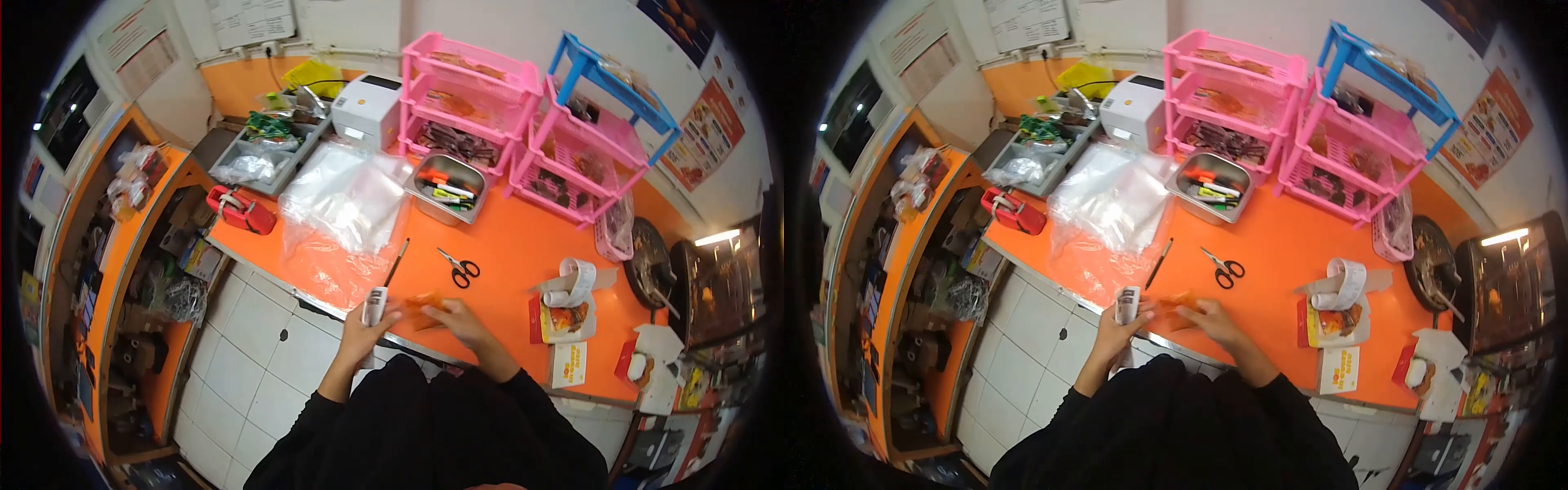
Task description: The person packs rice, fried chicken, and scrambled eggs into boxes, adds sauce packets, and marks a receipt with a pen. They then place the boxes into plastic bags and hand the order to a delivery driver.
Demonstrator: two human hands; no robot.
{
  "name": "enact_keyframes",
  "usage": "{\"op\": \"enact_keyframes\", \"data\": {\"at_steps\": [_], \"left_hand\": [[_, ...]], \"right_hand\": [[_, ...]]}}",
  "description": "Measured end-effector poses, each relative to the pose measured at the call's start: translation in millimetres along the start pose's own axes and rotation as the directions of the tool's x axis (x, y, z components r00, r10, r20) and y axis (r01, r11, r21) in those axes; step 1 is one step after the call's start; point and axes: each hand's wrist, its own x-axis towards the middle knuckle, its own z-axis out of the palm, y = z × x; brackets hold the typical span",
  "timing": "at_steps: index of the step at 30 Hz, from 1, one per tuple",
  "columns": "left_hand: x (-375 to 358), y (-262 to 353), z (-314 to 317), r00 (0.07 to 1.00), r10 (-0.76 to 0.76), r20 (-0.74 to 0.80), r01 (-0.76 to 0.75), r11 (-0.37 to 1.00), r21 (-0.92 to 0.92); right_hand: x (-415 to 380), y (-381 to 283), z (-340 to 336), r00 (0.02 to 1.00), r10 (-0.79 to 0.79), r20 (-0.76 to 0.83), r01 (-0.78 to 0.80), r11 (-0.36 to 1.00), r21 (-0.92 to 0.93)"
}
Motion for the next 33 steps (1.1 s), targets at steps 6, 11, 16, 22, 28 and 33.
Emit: {"op": "enact_keyframes", "data": {"at_steps": [6, 11, 16, 22, 28, 33], "left_hand": [[7, -7, -37, 0.997, -0.055, -0.05, 0.062, 0.988, 0.138], [27, -9, -14, 0.994, -0.07, 0.083, 0.053, 0.979, 0.197], [39, -7, 53, 0.939, -0.08, 0.335, 0.016, 0.982, 0.189], [38, -12, 127, 0.819, -0.186, 0.542, 0.032, 0.959, 0.282], [21, -30, 169, 0.718, -0.26, 0.645, 0.092, 0.955, 0.283], [7, -28, 170, 0.771, -0.248, 0.586, 0.046, 0.94, 0.337]], "right_hand": [[-140, 31, -64, 0.997, 0.073, 0.0, -0.059, 0.798, -0.6], [-234, 191, -36, 0.713, 0.388, -0.584, -0.696, 0.49, -0.524], [-265, 304, 15, 0.776, 0.324, -0.542, -0.467, 0.872, -0.147], [-298, 384, 46, 0.877, 0.234, -0.42, -0.307, 0.945, -0.114], [-336, 242, 33, 0.804, 0.413, -0.427, -0.477, 0.878, -0.049], [-342, 262, 1, 0.731, 0.567, -0.38, -0.38, 0.801, 0.463]]}}
